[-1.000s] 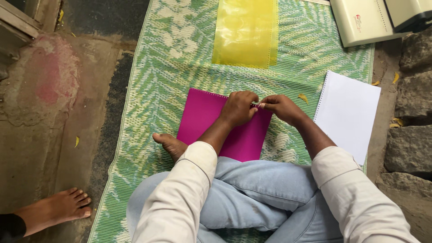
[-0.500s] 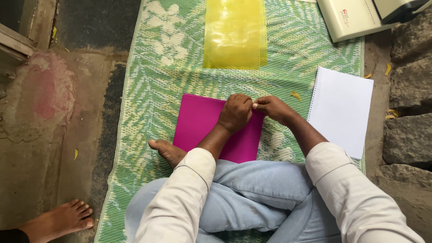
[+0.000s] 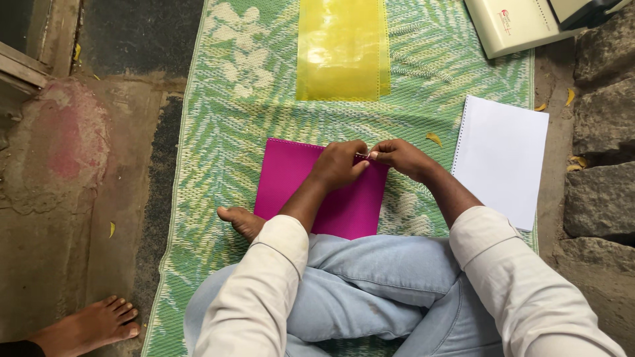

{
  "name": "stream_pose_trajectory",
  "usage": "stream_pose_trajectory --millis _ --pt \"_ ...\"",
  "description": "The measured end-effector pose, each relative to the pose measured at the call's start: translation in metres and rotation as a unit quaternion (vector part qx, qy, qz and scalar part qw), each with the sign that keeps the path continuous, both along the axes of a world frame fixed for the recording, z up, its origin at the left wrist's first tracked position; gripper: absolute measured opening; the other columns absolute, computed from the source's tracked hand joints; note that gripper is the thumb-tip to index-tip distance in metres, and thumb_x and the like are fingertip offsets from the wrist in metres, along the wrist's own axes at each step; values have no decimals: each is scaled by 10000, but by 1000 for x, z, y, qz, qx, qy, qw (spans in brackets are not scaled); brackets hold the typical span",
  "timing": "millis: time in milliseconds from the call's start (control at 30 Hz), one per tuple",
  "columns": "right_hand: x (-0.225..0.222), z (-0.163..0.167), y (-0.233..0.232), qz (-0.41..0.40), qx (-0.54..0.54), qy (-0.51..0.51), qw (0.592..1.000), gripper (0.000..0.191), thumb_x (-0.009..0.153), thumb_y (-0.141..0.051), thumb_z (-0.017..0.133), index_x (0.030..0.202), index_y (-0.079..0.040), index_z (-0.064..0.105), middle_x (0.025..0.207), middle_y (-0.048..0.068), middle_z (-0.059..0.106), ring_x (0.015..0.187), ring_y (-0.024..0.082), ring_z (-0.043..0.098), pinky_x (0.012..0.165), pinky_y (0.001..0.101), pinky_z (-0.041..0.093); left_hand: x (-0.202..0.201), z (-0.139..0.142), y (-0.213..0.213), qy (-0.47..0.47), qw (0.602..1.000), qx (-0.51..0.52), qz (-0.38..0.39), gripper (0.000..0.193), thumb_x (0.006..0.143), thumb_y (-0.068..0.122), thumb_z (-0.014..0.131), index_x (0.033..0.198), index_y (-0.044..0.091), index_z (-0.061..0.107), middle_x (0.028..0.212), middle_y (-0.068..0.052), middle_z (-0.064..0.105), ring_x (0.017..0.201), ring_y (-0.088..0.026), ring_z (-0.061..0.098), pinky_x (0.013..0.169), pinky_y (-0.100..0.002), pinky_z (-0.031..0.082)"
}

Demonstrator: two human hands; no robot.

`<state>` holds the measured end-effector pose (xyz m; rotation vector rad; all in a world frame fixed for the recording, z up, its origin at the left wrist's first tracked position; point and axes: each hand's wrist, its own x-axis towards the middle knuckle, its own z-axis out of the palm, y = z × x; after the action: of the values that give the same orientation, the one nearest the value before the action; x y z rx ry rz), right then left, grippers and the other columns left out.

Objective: The person is aligning papers in a binding machine, pulling the lever to punch holes, and then threading a spiral coil through the punched holes by hand to assemble a notebook.

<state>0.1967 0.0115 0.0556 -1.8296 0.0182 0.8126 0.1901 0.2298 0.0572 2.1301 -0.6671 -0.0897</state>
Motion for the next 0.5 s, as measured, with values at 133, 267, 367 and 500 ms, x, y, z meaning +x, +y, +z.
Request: stream_pose_trajectory --millis 133,267,367,500 --pt "1 10 5 17 -94 -22 995 295 1017 -309 631 1051 -47 760 850 42 709 791 121 599 761 336 497 4 3 5 54 998 0 9 225 877 212 706 1059 84 739 939 -132 771 860 -302 757 810 -434 592" --pt "0 12 7 36 -116 -81 989 327 958 -351 679 1022 -41 764 844 35 737 787 128 647 740 346 525 6 3 5 69 998 6 16 180 880 213 710 1008 106 779 934 -120 776 853 -297 760 805 -430 598" --pt "1 10 8 34 -144 -106 983 337 978 -368 662 1020 -46 750 839 54 723 791 143 641 737 349 516 7 4 5 73 997 7 14 180 879 212 713 1008 106 781 941 -119 774 852 -299 759 816 -431 596" --pt "2 5 7 53 -174 -114 977 332 1003 -360 631 1006 -42 727 830 71 709 776 158 638 724 362 510 8 5 3 75 997 24 12 192 854 198 739 1012 94 768 940 -120 773 865 -296 756 809 -434 591"
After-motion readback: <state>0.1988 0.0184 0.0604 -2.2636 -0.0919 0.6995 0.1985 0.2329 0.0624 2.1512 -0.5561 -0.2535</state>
